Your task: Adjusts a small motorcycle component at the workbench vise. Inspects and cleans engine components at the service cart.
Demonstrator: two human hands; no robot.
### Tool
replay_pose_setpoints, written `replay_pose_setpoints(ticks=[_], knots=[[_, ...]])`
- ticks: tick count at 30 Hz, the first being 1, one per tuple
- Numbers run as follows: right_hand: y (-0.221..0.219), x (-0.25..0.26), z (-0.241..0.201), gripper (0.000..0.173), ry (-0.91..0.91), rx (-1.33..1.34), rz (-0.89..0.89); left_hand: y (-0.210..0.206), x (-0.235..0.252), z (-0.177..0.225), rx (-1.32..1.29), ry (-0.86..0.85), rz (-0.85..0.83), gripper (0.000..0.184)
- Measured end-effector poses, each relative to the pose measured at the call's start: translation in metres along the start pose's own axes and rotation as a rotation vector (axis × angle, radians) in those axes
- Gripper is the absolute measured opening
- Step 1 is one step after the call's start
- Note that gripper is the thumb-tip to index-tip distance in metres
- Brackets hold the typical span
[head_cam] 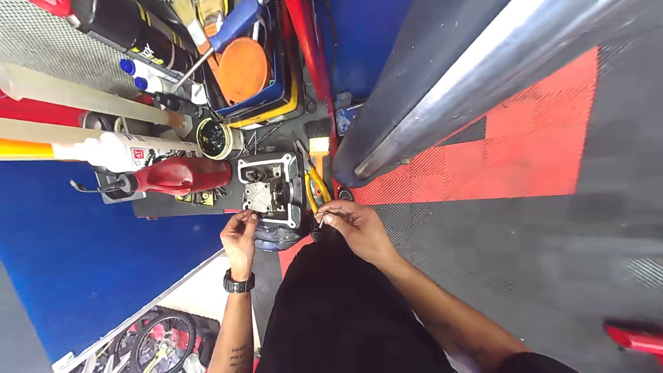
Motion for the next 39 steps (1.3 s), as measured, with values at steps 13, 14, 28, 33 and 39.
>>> replay_pose_setpoints(ticks=[13,14,28,33,39], knots=[[-0.039,0.044,0.019,0.016,0.071,0.364,0.139,-0.001,-0.002,0.000,-0.004,-0.006,0.030,0.013],[-0.041,0.045,0.021,0.016,0.069,0.368,0.143,-0.002,-0.003,0.000,-0.008,-0.006,0.030,0.013],[-0.047,0.037,0.022,0.015,0.270,-0.391,0.125,-0.002,-0.003,-0.003,-0.002,-0.012,0.042,0.015],[-0.050,0.034,0.016,0.018,0.346,-0.626,0.039,-0.001,-0.003,-0.007,0.005,-0.006,0.034,0.019],[-0.055,0.034,0.009,0.017,0.351,-0.831,0.025,-0.001,-0.002,-0.013,0.092,-0.014,0.016,0.023]])
Point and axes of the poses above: each hand's wrist, its own x-axis towards the middle knuckle, its own y-axis out of the back of the hand, z = x × y, the point moved 6 cm from there along x, towards the middle knuckle, and after that the axes turned 10 degrees about x, right-handed, at the moved point
